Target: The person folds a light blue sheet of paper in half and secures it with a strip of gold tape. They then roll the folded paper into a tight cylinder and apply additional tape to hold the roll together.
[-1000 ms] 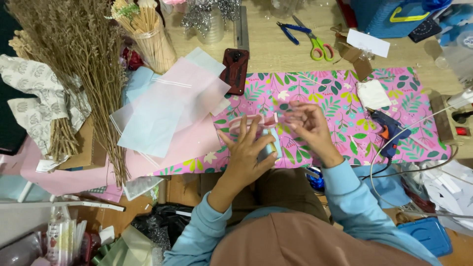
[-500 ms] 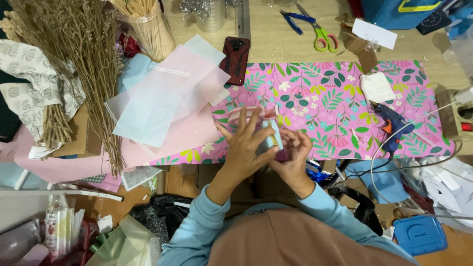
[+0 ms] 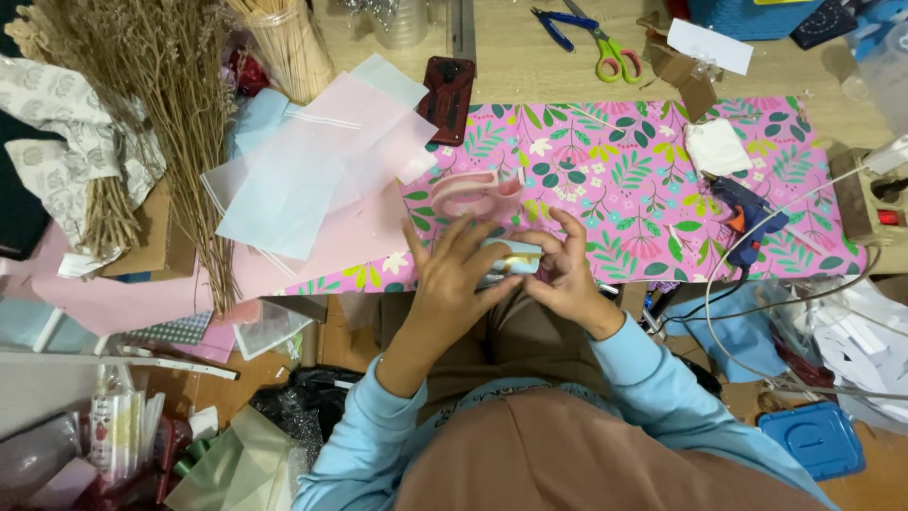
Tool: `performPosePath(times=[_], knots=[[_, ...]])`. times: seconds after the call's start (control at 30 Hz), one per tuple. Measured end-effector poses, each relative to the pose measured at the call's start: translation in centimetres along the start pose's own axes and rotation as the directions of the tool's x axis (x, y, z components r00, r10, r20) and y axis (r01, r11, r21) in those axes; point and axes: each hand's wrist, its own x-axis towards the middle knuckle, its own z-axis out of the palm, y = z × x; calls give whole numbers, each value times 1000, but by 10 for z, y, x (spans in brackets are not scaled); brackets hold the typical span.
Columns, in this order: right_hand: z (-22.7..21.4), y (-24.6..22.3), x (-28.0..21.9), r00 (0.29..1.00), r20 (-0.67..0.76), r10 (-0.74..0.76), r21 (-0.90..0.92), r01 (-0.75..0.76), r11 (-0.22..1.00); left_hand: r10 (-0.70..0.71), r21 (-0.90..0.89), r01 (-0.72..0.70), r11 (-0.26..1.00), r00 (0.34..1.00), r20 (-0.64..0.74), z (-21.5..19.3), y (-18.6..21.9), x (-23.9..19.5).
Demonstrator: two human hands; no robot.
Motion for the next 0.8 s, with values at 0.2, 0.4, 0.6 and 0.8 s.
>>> performPosePath(times=[0.2, 0.4, 0.6, 0.8], knots=[[20, -43, 13, 996, 86, -16, 1, 16, 1000, -103, -243, 67, 968, 985, -140, 0, 9, -30], [36, -68, -12, 999, -52, 8, 333, 9, 943, 44, -154, -97, 983, 948, -314, -13, 32, -56], [49, -79, -46, 972, -123, 202, 343, -149, 927, 267, 60, -264, 963, 891, -368, -14, 50, -74], [45, -82, -56, 970, -123, 208, 321, -159, 934, 310, 84, -299, 951, 889, -336, -13, 62, -76]])
